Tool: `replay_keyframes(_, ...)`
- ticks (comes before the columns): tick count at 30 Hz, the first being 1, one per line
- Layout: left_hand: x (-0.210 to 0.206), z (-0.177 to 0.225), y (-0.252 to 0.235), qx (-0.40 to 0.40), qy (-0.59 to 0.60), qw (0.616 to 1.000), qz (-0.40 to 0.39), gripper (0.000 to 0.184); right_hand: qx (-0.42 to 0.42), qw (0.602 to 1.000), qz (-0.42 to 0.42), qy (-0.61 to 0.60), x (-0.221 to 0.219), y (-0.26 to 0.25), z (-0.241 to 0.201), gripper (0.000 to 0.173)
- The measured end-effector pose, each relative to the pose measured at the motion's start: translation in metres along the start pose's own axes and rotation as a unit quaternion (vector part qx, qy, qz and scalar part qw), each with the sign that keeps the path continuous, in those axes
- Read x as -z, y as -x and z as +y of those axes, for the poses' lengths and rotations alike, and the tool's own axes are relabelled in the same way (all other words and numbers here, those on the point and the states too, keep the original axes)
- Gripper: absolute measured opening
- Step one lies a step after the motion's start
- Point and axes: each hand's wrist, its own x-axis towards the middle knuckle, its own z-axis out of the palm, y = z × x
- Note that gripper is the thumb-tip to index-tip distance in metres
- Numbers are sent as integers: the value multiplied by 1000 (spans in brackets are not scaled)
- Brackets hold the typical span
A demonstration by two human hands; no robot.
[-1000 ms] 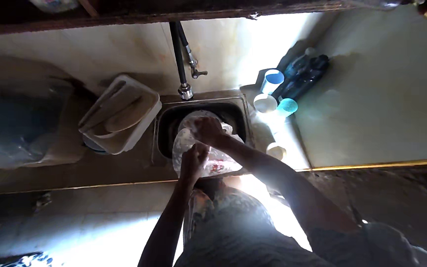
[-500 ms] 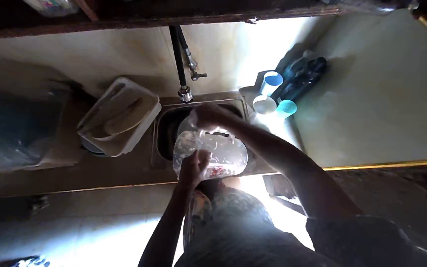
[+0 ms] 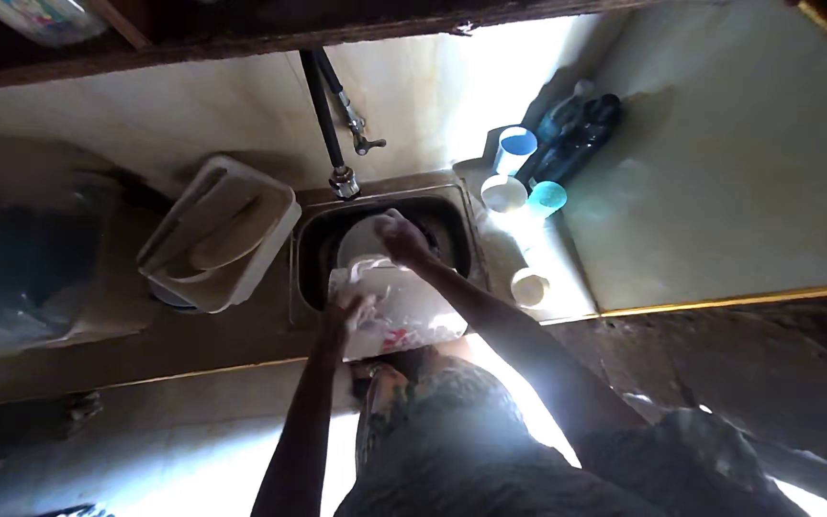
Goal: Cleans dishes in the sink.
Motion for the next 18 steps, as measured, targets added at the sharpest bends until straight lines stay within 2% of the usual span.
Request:
replay_keyframes(2,1,7,-9,24,-17,999,23,31,-31,993,38,-107,-4,12,-13,31)
replay_keyframes(4,1,17,-9,9,-25,999,37,32,20,986,102,-129,-10,17,-11,29)
replay_keyframes(7,-2,25,-6,-18,-69,997,40,31,207,963,174,-17,-35,25,12,19)
replay_keyframes(10,-7,21,-6,-36,-92,994,52,31,266,953,129,65,-47,37,31,31)
replay_keyframes(12,-7,21,-5,-40,-100,993,54,30,303,939,143,82,-49,36,42,36)
replay_keyframes(14,-7,19,-2,-57,-95,992,54,29,297,939,148,87,-40,41,45,35)
replay_keyframes(18,-7,16,5,-58,-52,995,62,28,198,974,83,71,-16,60,45,32)
